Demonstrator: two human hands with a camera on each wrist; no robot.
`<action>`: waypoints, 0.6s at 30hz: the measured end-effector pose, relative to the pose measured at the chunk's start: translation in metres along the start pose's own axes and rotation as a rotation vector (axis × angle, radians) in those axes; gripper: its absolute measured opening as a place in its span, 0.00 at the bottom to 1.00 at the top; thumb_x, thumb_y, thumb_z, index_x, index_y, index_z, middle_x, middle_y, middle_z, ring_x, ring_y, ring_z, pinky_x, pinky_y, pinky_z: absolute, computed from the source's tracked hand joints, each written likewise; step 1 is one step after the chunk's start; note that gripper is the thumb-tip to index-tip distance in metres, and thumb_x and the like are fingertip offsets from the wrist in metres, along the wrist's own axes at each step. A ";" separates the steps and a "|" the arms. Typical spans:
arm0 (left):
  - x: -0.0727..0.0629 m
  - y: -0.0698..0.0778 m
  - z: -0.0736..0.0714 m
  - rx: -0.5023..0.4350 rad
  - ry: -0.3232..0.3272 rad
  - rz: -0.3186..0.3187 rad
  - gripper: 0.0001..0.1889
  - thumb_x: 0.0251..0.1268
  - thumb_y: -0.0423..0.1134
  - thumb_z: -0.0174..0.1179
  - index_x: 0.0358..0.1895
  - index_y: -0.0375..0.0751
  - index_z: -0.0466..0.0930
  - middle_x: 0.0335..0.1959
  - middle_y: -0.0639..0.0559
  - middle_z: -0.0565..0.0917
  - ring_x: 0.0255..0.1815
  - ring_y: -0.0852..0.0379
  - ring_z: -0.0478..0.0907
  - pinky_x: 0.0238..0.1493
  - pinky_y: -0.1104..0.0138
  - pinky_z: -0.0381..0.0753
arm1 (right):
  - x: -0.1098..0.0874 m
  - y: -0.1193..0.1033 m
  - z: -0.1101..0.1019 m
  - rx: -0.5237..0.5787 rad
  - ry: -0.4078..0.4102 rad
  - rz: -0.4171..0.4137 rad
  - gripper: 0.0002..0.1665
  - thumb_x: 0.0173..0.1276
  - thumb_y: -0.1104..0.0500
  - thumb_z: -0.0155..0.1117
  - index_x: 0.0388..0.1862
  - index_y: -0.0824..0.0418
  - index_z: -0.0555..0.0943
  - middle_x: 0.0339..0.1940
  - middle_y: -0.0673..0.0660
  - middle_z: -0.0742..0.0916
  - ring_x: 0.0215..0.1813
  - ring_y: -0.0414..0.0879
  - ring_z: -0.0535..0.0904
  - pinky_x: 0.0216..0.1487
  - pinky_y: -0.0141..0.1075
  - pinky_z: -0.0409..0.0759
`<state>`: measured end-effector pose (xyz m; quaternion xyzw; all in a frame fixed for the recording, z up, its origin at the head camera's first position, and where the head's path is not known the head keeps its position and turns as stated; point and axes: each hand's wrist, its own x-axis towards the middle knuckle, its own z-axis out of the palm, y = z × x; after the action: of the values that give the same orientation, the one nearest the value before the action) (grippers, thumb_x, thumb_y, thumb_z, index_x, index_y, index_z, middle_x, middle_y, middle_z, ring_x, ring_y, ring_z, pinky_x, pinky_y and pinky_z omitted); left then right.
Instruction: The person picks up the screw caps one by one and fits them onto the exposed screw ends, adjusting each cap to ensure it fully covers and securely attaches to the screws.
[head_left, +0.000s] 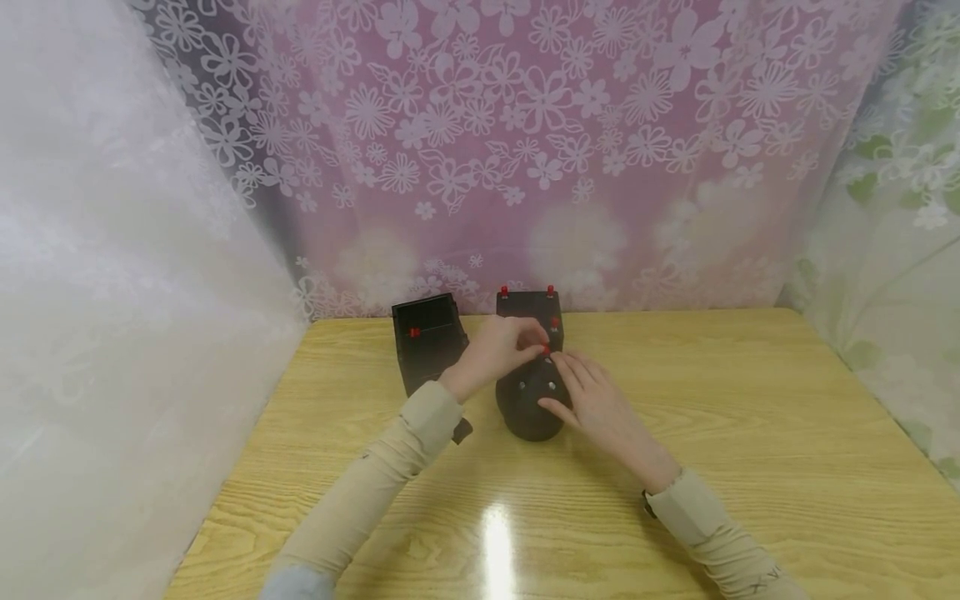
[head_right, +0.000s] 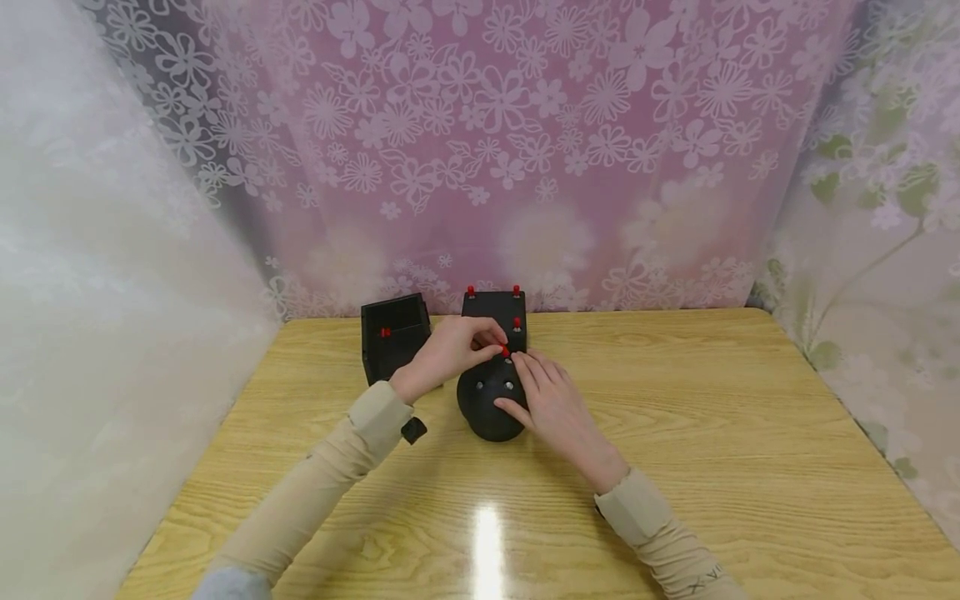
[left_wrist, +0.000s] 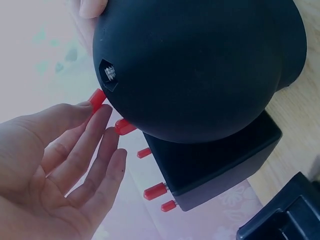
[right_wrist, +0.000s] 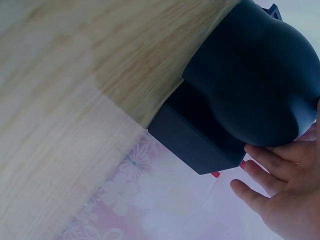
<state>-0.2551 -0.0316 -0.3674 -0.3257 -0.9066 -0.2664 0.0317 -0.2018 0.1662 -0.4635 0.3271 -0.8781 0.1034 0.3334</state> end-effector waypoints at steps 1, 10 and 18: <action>0.001 0.001 0.000 0.018 0.001 0.001 0.06 0.70 0.39 0.66 0.45 0.45 0.87 0.40 0.53 0.90 0.40 0.60 0.86 0.43 0.70 0.84 | 0.000 0.000 0.000 -0.002 -0.001 0.000 0.54 0.79 0.29 0.30 0.66 0.78 0.73 0.63 0.72 0.81 0.67 0.65 0.75 0.66 0.57 0.75; 0.008 0.004 0.003 0.159 -0.057 0.008 0.04 0.69 0.40 0.67 0.43 0.49 0.88 0.41 0.56 0.90 0.41 0.62 0.86 0.42 0.69 0.84 | -0.001 0.001 0.002 -0.004 0.009 -0.009 0.53 0.79 0.29 0.32 0.67 0.78 0.73 0.63 0.72 0.81 0.67 0.65 0.75 0.66 0.57 0.75; 0.010 0.007 0.006 0.235 -0.073 0.003 0.05 0.68 0.44 0.68 0.42 0.52 0.90 0.41 0.58 0.90 0.39 0.62 0.86 0.34 0.70 0.84 | -0.002 0.002 0.003 0.001 0.009 -0.006 0.53 0.79 0.29 0.32 0.68 0.78 0.71 0.64 0.72 0.80 0.67 0.65 0.74 0.65 0.58 0.75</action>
<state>-0.2583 -0.0184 -0.3665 -0.3304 -0.9317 -0.1463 0.0367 -0.2034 0.1679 -0.4670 0.3293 -0.8757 0.1042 0.3373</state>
